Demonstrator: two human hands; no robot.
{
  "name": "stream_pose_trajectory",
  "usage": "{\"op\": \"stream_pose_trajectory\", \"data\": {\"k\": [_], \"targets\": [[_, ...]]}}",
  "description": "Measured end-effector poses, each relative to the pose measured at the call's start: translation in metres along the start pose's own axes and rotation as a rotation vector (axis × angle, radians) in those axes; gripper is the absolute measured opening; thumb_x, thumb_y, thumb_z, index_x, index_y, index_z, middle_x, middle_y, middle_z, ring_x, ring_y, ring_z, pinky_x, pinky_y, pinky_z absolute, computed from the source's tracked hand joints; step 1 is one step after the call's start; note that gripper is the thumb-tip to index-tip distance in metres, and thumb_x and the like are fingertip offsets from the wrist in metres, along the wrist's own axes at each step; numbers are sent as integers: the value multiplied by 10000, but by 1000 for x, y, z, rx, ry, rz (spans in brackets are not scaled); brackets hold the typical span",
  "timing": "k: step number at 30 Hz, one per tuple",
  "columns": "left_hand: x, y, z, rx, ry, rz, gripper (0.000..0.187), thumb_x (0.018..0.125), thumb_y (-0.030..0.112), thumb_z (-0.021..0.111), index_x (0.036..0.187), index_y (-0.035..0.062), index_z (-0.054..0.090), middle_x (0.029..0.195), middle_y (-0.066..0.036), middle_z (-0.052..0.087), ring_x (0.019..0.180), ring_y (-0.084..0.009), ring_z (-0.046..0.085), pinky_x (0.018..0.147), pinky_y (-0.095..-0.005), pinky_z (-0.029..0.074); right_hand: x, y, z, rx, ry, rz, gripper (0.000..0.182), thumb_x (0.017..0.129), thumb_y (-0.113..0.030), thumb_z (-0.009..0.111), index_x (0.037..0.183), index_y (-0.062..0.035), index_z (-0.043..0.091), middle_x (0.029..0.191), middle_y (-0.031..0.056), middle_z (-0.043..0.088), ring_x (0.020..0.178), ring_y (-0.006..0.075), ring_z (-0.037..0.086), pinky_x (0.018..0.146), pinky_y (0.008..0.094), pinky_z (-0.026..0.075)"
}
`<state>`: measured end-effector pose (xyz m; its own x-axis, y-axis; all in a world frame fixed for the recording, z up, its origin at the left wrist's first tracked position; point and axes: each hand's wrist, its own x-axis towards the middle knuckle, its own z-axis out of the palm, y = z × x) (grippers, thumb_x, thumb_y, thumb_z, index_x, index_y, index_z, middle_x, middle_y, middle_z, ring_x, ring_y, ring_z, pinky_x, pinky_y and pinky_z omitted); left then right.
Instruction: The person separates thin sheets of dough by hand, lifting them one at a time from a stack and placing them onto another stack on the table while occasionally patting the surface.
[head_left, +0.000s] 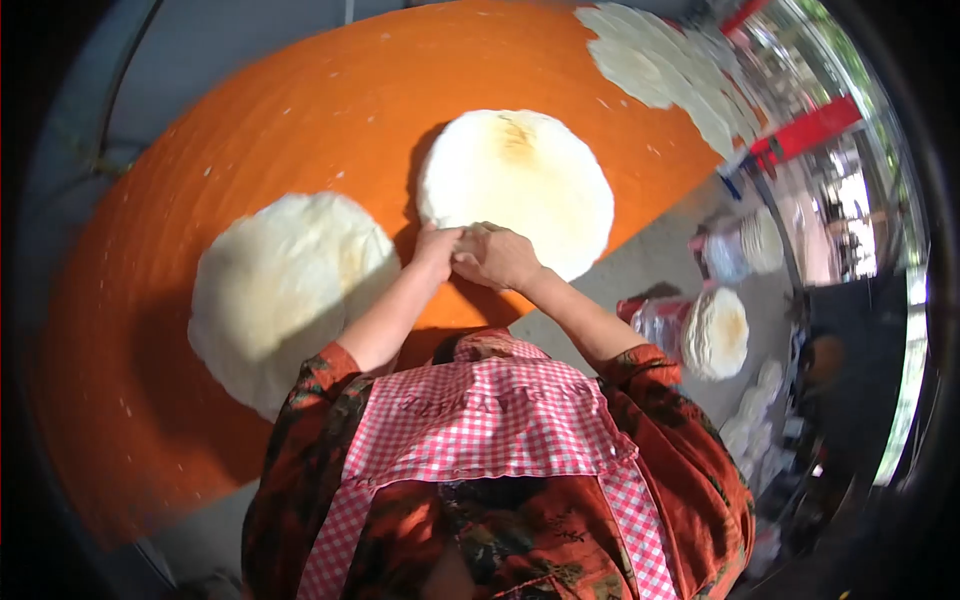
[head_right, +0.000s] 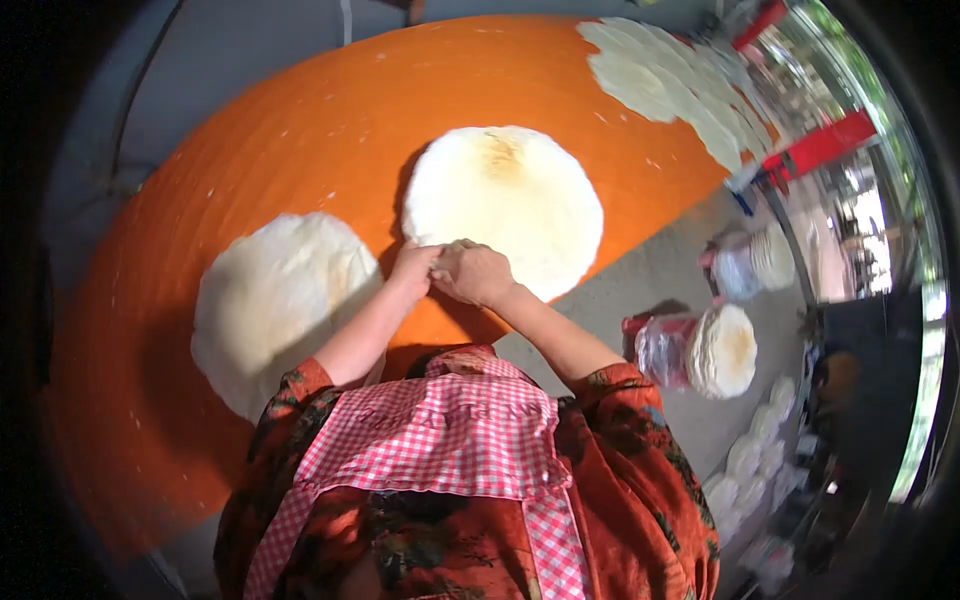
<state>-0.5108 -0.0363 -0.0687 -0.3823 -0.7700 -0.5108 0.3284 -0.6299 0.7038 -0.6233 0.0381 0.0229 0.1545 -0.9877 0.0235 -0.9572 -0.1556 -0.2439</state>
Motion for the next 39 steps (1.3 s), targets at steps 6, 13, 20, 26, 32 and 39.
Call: {"op": "stream_pose_trajectory", "data": {"k": [6,13,20,26,32,39], "targets": [[14,-10,-10,151,37,36,347,777,-17,590,1102,64,500,971,-96,615,746,-193,588,506,-335,410,-37,102,11,-295,91,115,609,883,-495,473,1386,-168,369,1476,78,298,1370,304,228,1060,585,201],[9,-6,-6,59,48,27,358,763,-65,585,1095,33,493,1029,-122,594,835,-221,602,571,-341,472,-59,119,-19,-243,292,173,587,912,-483,434,1403,-172,350,1462,109,307,1355,324,246,1037,597,207],[4,2,-5,180,42,58,414,778,-85,541,1175,22,493,1066,-120,601,874,-218,603,611,-316,467,-86,119,0,-129,-25,86,581,897,-535,428,1322,-142,472,1412,149,371,1323,337,317,1013,592,263],[3,-6,-6,221,141,69,499,790,-128,490,1260,32,455,1206,-130,557,1073,-263,574,863,-356,502,-36,218,-18,-153,297,259,626,914,-540,394,1399,-145,359,1492,114,253,1379,269,228,1060,542,212],[-12,-6,-6,264,193,74,485,760,-41,587,1223,25,459,1113,-126,570,964,-262,573,779,-367,485,-39,236,-18,29,-113,545,663,912,-564,375,1448,-189,265,1535,122,120,1405,312,136,1065,584,163],[-34,70,75,1491,130,1289,557,731,18,678,1244,6,462,1302,-185,455,1204,-350,427,958,-405,397,14,216,-75,-181,331,-19,577,881,-457,517,1352,-139,417,1461,107,314,1375,300,223,1064,572,191]]}}
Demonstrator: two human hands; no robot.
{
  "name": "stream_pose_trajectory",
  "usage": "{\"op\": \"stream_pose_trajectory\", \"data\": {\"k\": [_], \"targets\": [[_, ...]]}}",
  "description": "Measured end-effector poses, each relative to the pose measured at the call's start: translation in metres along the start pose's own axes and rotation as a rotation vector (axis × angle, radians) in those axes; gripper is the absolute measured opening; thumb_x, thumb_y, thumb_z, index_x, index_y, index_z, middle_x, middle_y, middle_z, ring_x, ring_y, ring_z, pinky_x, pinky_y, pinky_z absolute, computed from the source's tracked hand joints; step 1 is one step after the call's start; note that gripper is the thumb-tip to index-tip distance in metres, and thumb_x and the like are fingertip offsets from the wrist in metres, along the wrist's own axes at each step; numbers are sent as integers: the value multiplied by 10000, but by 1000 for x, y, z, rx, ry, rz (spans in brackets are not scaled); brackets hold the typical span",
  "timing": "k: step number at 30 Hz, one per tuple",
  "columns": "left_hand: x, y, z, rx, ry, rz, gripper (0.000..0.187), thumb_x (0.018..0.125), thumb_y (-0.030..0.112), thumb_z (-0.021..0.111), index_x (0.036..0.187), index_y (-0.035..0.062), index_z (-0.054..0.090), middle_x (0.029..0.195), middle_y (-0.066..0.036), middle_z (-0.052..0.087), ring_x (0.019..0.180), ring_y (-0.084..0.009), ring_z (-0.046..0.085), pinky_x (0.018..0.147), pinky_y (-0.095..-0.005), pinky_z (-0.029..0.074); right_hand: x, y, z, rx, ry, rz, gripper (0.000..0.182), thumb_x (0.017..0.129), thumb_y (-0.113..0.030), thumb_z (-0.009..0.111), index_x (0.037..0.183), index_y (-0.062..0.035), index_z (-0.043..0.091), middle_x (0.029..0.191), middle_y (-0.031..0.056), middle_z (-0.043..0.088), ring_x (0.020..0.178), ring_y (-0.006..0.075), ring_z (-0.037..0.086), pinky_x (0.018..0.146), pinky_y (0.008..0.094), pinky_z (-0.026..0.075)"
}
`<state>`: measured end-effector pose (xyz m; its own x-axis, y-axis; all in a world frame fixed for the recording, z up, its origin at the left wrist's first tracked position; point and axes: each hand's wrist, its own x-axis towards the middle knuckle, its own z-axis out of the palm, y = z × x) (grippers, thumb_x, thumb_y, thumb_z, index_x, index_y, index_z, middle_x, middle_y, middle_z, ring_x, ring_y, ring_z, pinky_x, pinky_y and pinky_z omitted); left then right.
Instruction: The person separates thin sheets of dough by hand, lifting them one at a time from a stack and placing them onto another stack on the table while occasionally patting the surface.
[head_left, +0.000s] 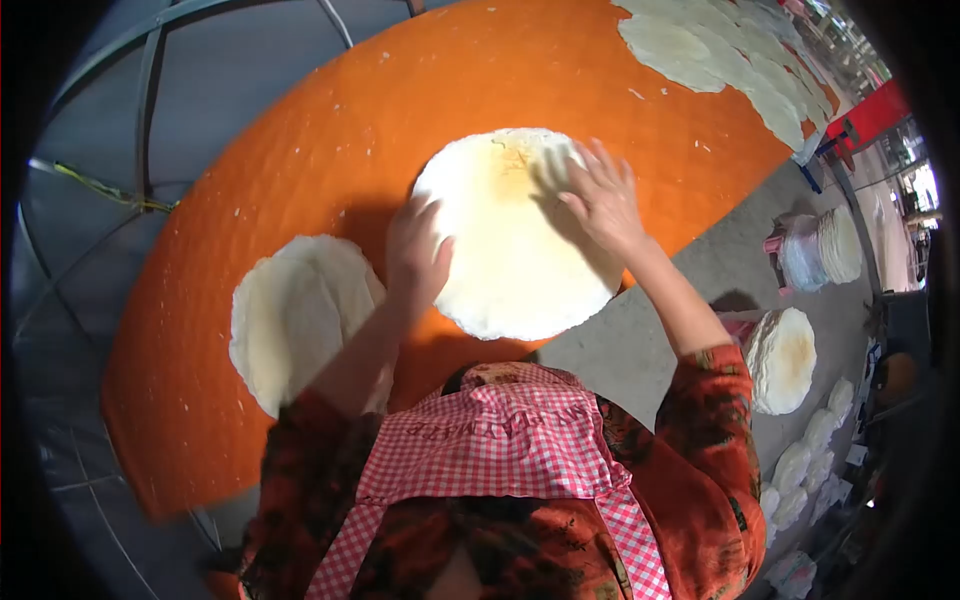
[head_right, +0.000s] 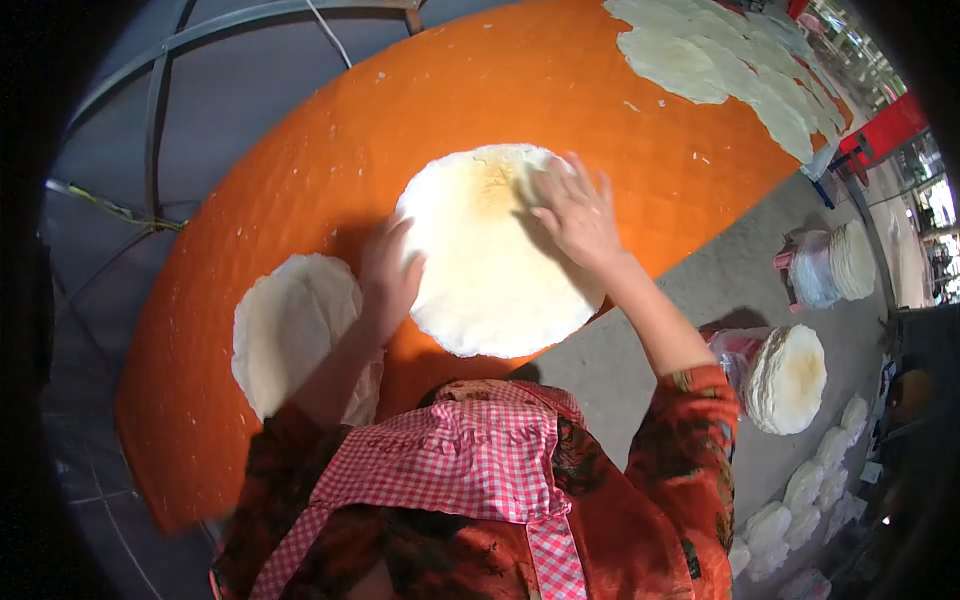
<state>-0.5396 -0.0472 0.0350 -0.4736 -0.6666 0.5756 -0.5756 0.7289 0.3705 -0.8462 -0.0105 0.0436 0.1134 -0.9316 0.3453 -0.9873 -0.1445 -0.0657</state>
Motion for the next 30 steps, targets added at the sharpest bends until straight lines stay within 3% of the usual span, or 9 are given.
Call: {"op": "stream_pose_trajectory", "data": {"k": [4,7,9,10,17,19,22,26,30], "targets": [[58,-30,51,271,-347,12,653,816,309,649,1350,39,389,1450,-147,314,1361,-348,241,1069,-509,240,73,-6,45,-57,-51,-204,613,898,-491,464,1395,-151,351,1473,77,303,1380,262,224,1080,550,181],[39,-83,98,234,-444,-70,714,840,370,615,1404,49,317,1493,-146,236,1382,-357,192,1086,-497,221,81,46,128,291,-446,225,647,913,-544,383,1435,-176,282,1490,53,279,1388,243,211,1091,549,158],[27,-100,113,85,-348,-16,711,837,351,621,1401,40,319,1486,-159,249,1378,-368,195,1090,-487,220,69,52,166,199,-410,249,696,902,-606,325,1457,-198,228,1504,39,255,1391,208,211,1082,576,151],[25,-108,120,57,-279,16,682,798,362,661,1327,3,423,1429,-181,344,1327,-375,305,1056,-498,285,72,55,163,200,-432,238,708,895,-617,327,1460,-204,219,1507,36,250,1391,199,213,1077,587,153],[21,-116,124,111,-331,-19,662,876,468,538,1383,82,361,1472,-121,284,1350,-332,266,1068,-433,299,90,60,124,95,-503,295,736,881,-643,333,1463,-209,210,1507,73,240,1392,276,199,1070,620,123],[18,-120,124,114,-344,-20,663,885,489,513,1396,102,345,1482,-100,273,1358,-314,256,1072,-442,289,63,31,52,106,-125,21,719,887,-631,349,1458,-209,232,1509,102,225,1393,318,179,1062,631,119],[19,-122,126,178,-375,-36,674,898,522,470,1422,130,309,1501,-65,244,1375,-283,231,1082,-455,266,-1,0,8,-32,-15,-5,662,895,-557,425,1445,-217,283,1522,70,201,1401,296,167,1073,592,131],[13,-117,127,273,-413,-88,691,912,563,400,1457,176,230,1532,-33,160,1402,-246,164,1099,-448,237,-80,38,113,156,-205,265,697,886,-576,429,1451,-202,264,1525,120,164,1405,322,136,1062,602,139],[21,-117,122,255,-502,-156,698,910,581,377,1466,193,210,1547,-22,89,1416,-246,109,1103,-492,202,-73,37,105,300,-291,337,708,882,-592,428,1460,-229,240,1540,112,98,1409,310,129,1077,572,143]]}}
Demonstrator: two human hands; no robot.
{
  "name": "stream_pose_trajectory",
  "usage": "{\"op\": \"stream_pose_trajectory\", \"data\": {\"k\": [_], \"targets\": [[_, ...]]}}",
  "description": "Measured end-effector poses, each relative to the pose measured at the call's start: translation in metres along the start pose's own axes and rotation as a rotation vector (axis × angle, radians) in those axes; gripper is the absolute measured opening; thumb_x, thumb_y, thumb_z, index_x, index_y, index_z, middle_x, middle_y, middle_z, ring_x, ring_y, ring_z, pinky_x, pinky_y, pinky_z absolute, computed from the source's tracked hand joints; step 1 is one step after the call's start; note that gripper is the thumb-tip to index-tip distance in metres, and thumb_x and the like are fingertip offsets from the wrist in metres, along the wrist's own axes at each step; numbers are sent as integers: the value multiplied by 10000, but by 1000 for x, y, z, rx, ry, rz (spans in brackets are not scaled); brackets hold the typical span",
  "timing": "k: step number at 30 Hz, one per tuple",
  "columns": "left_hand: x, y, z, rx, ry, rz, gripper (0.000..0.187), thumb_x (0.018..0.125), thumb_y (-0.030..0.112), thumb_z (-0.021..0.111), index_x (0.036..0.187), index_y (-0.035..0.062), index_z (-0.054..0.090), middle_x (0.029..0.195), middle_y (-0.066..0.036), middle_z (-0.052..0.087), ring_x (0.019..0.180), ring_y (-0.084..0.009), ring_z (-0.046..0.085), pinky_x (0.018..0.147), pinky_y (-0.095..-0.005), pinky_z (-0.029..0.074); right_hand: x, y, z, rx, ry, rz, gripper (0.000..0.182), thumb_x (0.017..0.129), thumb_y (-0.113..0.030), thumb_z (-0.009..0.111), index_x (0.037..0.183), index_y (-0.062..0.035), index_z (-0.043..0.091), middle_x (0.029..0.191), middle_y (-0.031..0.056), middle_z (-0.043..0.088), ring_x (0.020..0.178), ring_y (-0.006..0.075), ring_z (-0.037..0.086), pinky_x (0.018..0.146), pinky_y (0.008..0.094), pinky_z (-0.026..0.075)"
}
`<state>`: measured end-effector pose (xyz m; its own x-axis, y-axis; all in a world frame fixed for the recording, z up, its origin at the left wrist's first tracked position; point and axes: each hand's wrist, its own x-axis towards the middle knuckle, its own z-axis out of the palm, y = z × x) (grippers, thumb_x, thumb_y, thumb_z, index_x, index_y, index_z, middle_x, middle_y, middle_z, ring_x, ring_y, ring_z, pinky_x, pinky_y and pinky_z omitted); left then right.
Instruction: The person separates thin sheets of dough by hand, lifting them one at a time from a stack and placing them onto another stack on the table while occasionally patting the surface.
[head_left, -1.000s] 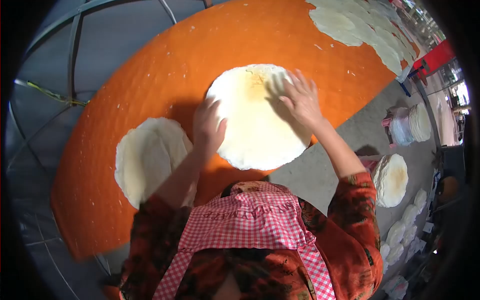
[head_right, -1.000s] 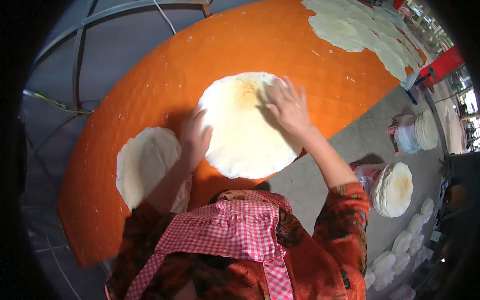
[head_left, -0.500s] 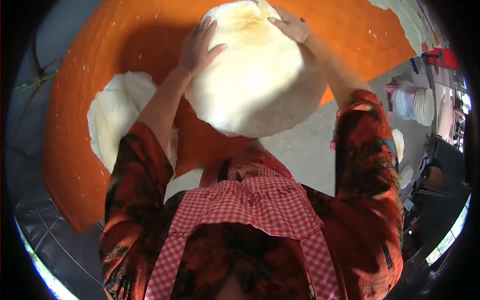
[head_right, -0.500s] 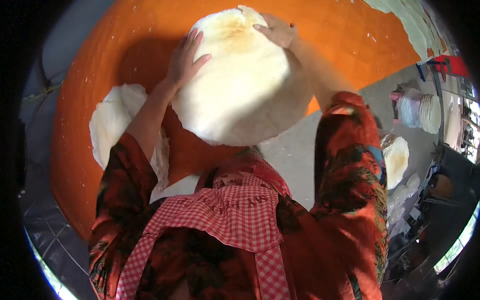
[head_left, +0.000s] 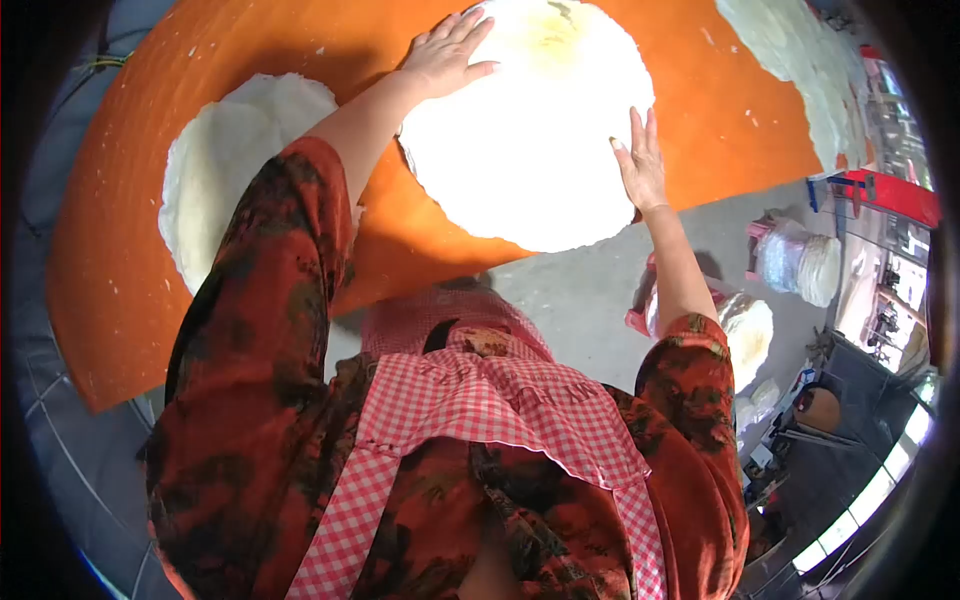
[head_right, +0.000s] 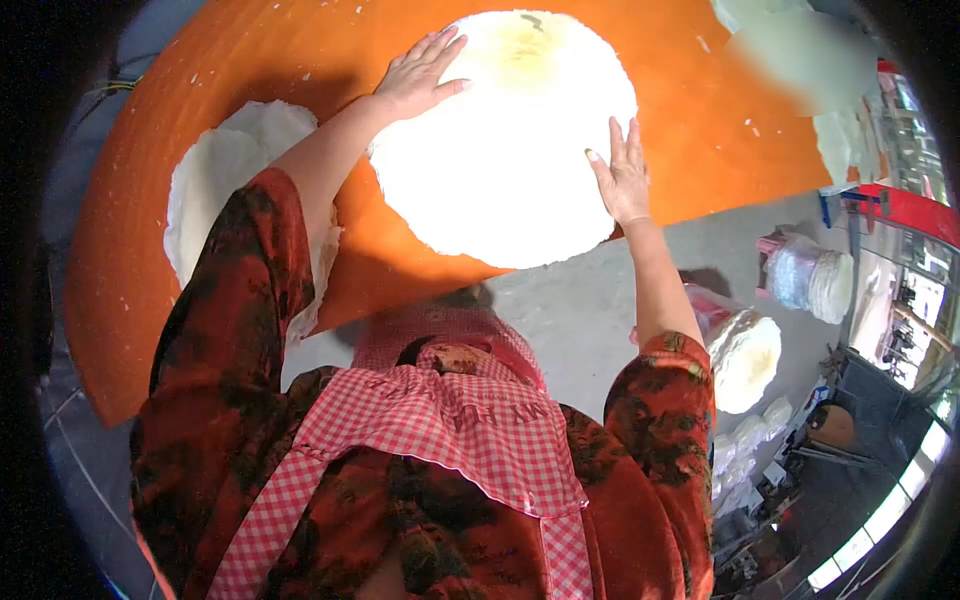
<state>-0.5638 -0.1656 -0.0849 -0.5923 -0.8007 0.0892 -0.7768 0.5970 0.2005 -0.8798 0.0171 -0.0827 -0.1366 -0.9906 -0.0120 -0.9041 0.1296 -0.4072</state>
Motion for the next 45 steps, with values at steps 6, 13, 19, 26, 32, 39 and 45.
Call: {"op": "stream_pose_trajectory", "data": {"k": [6,13,19,26,32,39,45], "targets": [[-17,11,-45,14,-150,-16,652,918,563,374,1455,215,250,1547,-30,90,1414,-293,95,1099,-551,146,-29,-95,-65,-192,212,-76,650,858,-475,553,1420,-230,335,1522,124,170,1403,316,152,1079,558,161],[-168,-15,-86,-202,259,102,495,913,390,512,1350,165,450,1484,-95,282,1388,-301,200,1094,-518,182,-108,-203,14,-324,173,-146,598,888,-409,525,1417,-202,336,1498,150,209,1374,389,176,1033,652,158],[-367,-148,-125,-297,563,-208,366,834,59,592,1195,12,553,1308,-163,485,1231,-316,435,1023,-411,351,-126,-156,-8,72,699,231,551,951,-386,414,1346,-3,392,1420,270,292,1329,405,264,1083,413,246],[-554,-205,-122,2,475,-683,351,958,248,490,1227,27,532,1318,-162,475,1236,-323,432,1019,-430,351,-108,-175,102,-369,491,350,643,911,-464,437,1406,-70,324,1485,194,231,1384,334,190,1046,605,151],[-516,-160,-133,-141,451,-546,325,895,119,555,1200,7,535,1279,-174,498,1221,-351,438,1029,-433,337,-105,-175,104,-318,447,351,648,913,-503,388,1415,-100,319,1498,157,224,1386,322,177,1056,598,132],[-496,-143,-148,-150,632,-545,407,827,87,598,1208,-18,501,1311,-188,449,1180,-385,445,1020,-432,334,-139,-249,22,-273,705,-40,524,902,-341,533,1324,-50,423,1426,176,328,1304,318,337,1041,537,271],[-524,-170,-101,-1085,782,-1335,335,863,168,602,1141,11,499,1075,-114,540,896,-180,561,743,-309,492,-149,-399,69,540,-27,-415,285,848,-153,631,1076,8,574,1221,191,542,1162,329,503,964,380,406]]}}
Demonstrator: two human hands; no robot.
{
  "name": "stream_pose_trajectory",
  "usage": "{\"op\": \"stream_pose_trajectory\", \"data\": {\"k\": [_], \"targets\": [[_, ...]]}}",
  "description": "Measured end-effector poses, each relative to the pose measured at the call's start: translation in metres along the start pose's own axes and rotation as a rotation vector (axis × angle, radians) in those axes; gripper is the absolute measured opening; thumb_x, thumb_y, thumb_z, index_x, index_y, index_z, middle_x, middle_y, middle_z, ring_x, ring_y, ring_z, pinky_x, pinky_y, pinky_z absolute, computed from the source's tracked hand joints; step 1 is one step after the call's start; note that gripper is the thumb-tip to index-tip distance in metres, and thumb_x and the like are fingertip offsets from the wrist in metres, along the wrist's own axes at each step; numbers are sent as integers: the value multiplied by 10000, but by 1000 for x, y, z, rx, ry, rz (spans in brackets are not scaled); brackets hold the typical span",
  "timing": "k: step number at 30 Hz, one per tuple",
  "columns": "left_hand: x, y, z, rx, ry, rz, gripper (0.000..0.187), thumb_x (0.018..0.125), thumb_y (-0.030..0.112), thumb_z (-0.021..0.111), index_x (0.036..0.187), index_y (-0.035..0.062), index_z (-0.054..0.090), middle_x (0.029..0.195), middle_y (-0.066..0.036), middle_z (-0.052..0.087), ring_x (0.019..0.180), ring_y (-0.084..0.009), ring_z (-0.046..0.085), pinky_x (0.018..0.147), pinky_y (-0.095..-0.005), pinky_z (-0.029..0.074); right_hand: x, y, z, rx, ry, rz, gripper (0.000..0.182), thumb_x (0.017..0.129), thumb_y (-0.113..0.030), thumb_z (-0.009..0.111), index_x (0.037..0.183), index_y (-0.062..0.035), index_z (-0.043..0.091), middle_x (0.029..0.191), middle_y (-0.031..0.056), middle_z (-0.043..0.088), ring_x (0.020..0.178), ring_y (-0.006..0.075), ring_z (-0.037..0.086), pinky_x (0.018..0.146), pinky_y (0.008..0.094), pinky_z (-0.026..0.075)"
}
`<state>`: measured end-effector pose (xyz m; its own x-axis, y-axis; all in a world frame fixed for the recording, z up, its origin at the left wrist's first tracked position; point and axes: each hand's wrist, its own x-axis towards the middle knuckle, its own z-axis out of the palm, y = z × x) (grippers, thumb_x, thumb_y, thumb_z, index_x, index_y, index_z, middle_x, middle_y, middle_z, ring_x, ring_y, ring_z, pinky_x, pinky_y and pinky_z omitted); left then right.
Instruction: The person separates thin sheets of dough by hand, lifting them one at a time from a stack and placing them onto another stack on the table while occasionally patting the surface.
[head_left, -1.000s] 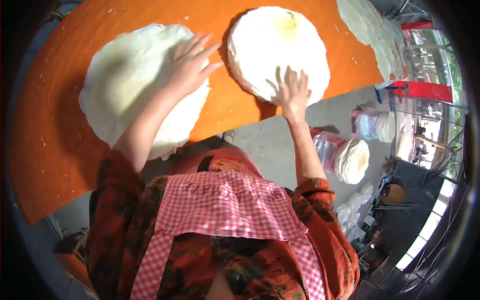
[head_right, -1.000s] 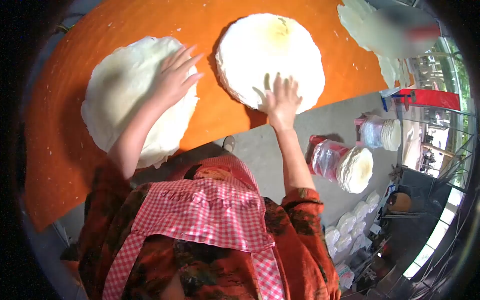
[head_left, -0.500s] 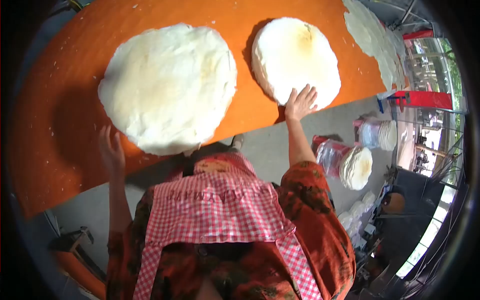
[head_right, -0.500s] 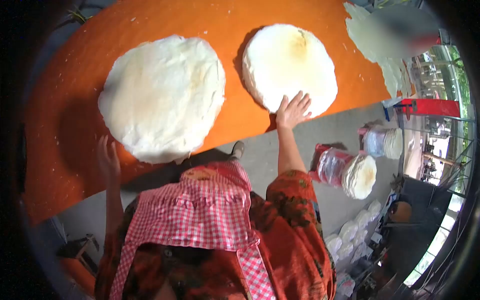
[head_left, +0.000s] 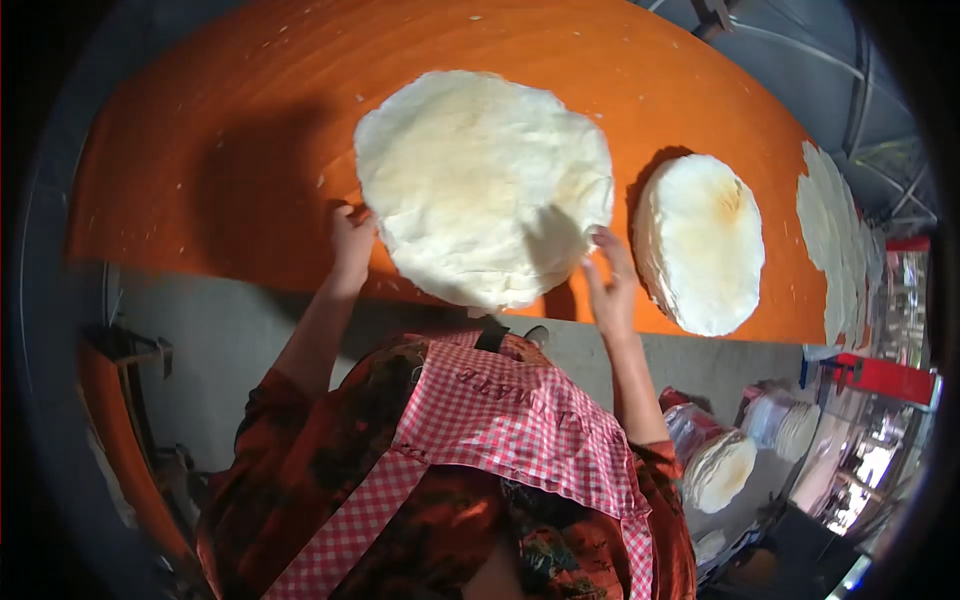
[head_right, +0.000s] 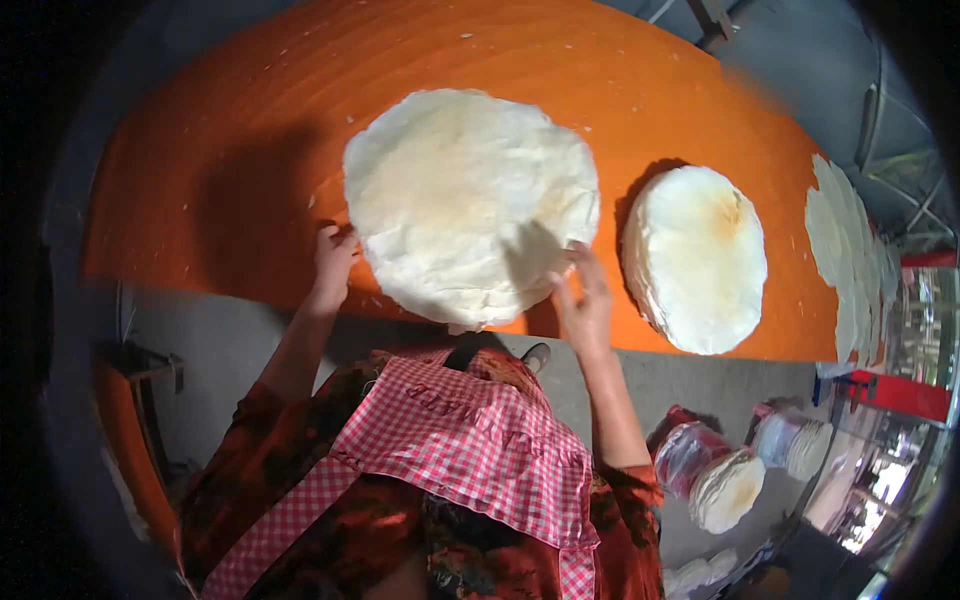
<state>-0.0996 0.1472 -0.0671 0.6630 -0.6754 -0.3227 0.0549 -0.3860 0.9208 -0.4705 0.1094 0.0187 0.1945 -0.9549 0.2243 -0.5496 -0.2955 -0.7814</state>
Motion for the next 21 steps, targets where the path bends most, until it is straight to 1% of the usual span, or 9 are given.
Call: {"op": "stream_pose_trajectory", "data": {"k": [2,3,4,6,9,12,15,18,21], "targets": [[17,-13,-5,-110,-183,-185,289,856,199,603,1080,31,528,974,-69,579,848,-155,569,719,-312,493,15,-16,48,37,-167,-141,310,830,-185,656,1053,17,580,1194,195,560,1132,332,530,928,388,440],[20,-14,-6,-130,-197,-169,259,851,211,598,1036,40,541,891,-43,597,802,-139,572,712,-294,487,22,-20,73,54,-229,-172,345,813,-204,674,1061,20,587,1201,189,556,1113,354,534,916,398,454],[17,-7,-2,-126,-99,-140,220,840,189,620,983,31,567,850,-36,592,784,-121,563,708,-282,484,26,-29,94,34,-291,-189,367,811,-220,672,1078,16,583,1218,183,545,1127,351,521,928,402,443],[36,-21,-3,128,-67,154,166,824,162,647,913,33,596,798,-29,583,752,-101,553,673,-253,479,33,-46,132,-14,-413,-220,410,809,-252,669,1112,8,575,1253,171,524,1157,346,496,954,411,422],[52,-20,-5,9,-136,32,140,820,139,657,877,21,608,775,-32,584,742,-101,560,638,-239,477,35,-46,179,-358,-411,-502,459,814,-286,648,1167,-9,552,1300,152,489,1218,311,444,1005,419,363],[38,16,-14,-153,-226,-67,149,826,130,649,896,8,601,816,-42,593,746,-116,576,631,-244,490,34,-47,191,-477,-451,-475,467,823,-263,610,1216,-27,523,1343,138,451,1258,291,400,1041,421,311],[41,13,-14,-430,-310,-174,137,839,98,620,941,19,576,912,-54,585,763,-144,591,671,-286,517,39,-29,190,-386,-504,-480,475,812,-214,587,1241,-27,504,1353,140,444,1257,300,402,1035,427,326],[49,6,-7,-560,-341,-245,151,817,37,600,959,45,550,894,-50,538,753,-157,567,632,-304,523,44,-26,194,-247,-472,-306,495,794,-186,581,1252,-22,490,1317,151,481,1209,351,445,1015,400,376],[52,-3,4,-584,-271,-219,295,766,-40,580,1019,86,498,863,-42,500,730,-159,539,585,-303,509,51,-38,208,-575,-429,-314,552,780,-210,599,1287,-36,466,1338,158,464,1222,318,451,965,448,413]]}}
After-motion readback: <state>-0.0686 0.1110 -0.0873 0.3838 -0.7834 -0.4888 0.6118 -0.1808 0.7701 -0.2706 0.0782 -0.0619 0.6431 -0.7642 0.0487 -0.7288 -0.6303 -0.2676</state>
